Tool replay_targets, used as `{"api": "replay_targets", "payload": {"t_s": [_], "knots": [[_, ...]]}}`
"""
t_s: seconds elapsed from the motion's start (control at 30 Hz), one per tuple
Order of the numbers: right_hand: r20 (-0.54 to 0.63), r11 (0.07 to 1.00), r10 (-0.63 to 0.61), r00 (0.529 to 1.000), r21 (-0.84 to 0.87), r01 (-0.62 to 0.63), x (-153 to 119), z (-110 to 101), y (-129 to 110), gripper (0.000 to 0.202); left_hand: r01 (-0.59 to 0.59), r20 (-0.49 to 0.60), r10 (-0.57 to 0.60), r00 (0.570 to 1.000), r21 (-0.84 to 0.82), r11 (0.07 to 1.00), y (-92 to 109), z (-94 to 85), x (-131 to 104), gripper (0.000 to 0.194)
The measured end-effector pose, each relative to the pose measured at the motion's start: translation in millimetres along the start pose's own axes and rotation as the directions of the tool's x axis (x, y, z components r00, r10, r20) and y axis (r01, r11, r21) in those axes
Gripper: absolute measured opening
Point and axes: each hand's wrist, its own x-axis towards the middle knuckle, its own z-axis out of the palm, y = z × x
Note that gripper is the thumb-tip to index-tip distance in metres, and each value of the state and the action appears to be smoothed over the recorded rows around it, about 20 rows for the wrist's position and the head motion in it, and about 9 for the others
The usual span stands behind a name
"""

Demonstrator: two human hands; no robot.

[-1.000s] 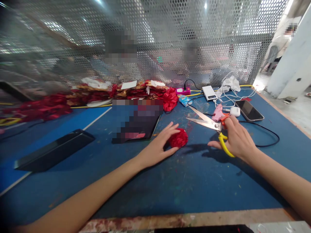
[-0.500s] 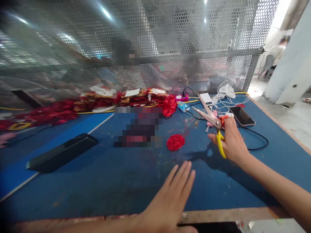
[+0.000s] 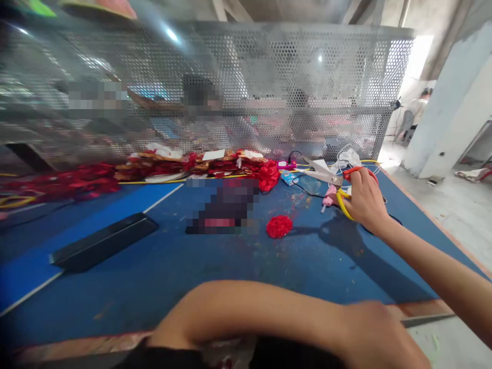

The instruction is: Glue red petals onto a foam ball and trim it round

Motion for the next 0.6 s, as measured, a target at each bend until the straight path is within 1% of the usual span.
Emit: {"api": "replay_targets", "payload": {"t_s": [0.03, 0.07, 0.1, 0.13, 0.17, 0.2, 0.23, 0.27, 0.3, 0.33, 0.37, 0.4, 0.43, 0.47, 0.5, 0.53, 0.57, 0.6], "knots": [[-0.023, 0.999, 0.029, 0.999, 0.023, -0.028, -2, 1, 1, 0.039, -0.021, -0.066, 0.021, 0.998, 0.004, 1.000, -10, -5.6, -23, 0.018], [-0.038, 0.997, 0.057, 0.998, 0.052, -0.055, -5, 3, 2, 0.038, 0.047, -0.194, -0.041, 0.980, 0.023, 0.999, -20, -11.8, -48, 0.020], [-0.046, 0.994, 0.080, 0.996, 0.082, -0.076, -7, 7, 1, 0.037, 0.214, -0.385, -0.187, 0.904, 0.030, 0.976, -29, -17.7, -73, 0.024], [-0.048, 0.989, 0.097, 0.994, 0.113, -0.091, -8, 11, -1, 0.036, 0.414, -0.544, -0.341, 0.767, 0.012, 0.910, -37, -22.5, -96, 0.028], [-0.047, 0.984, 0.108, 0.993, 0.146, -0.100, -8, 16, -4, 0.036, 0.586, -0.626, -0.456, 0.633, 0.003, 0.811, -41, -25.4, -116, 0.033], [-0.046, 0.978, 0.117, 0.992, 0.178, -0.107, -7, 21, -8, 0.035, 0.696, -0.612, -0.542, 0.576, 0.019, 0.718, -43, -26.1, -130, 0.045], [-0.045, 0.972, 0.122, 0.992, 0.209, -0.110, -5, 27, -13, 0.034, 0.747, -0.561, -0.602, 0.568, 0.045, 0.663, -43, -24.5, -140, 0.059], [-0.047, 0.966, 0.125, 0.991, 0.234, -0.111, -2, 31, -19, 0.033, 0.740, -0.475, -0.628, 0.616, 0.075, 0.669, -39, -20.9, -143, 0.072], [-0.051, 0.962, 0.126, 0.991, 0.251, -0.110, 1, 36, -25, 0.032, 0.673, -0.365, -0.608, 0.705, 0.075, 0.736, -34, -16.1, -142, 0.080], [-0.057, 0.961, 0.123, 0.991, 0.257, -0.105, 4, 39, -31, 0.031, 0.556, -0.253, -0.531, 0.809, 0.034, 0.830, -27, -11.2, -138, 0.081], [-0.064, 0.962, 0.116, 0.991, 0.255, -0.096, 6, 42, -37, 0.030, 0.404, -0.152, -0.406, 0.901, -0.041, 0.914, -20, -7.3, -131, 0.074], [-0.073, 0.965, 0.106, 0.992, 0.247, -0.085, 7, 44, -42, 0.029, 0.252, -0.079, -0.266, 0.961, -0.147, 0.956, -14, -5.4, -124, 0.060], [-0.083, 0.969, 0.097, 0.992, 0.236, -0.075, 8, 45, -46, 0.028, 0.152, -0.039, -0.166, 0.985, -0.239, 0.959, -9, -6.3, -117, 0.047], [-0.096, 0.973, 0.089, 0.991, 0.223, -0.066, 7, 46, -49, 0.027, 0.097, -0.051, -0.120, 0.991, -0.327, 0.940, -6, -10.6, -113, 0.038], [-0.109, 0.977, 0.080, 0.991, 0.208, -0.056, 5, 46, -52, 0.027, 0.077, -0.145, -0.152, 0.978, -0.424, 0.902, -6, -18.2, -111, 0.033], [-0.124, 0.980, 0.071, 0.990, 0.191, -0.046, 3, 46, -53, 0.026, 0.068, -0.312, -0.254, 0.915, -0.503, 0.861, -8, -28.6, -112, 0.029], [-0.140, 0.984, 0.063, 0.988, 0.172, -0.038, 0, 45, -55, 0.025, 0.027, -0.527, -0.388, 0.756, -0.567, 0.823, -12, -40.9, -115, 0.026], [-0.158, 0.988, 0.056, 0.986, 0.151, -0.032, -3, 44, -57, 0.025, -0.052, -0.727, -0.503, 0.467, -0.591, 0.805, -19, -53.9, -119, 0.023]]}}
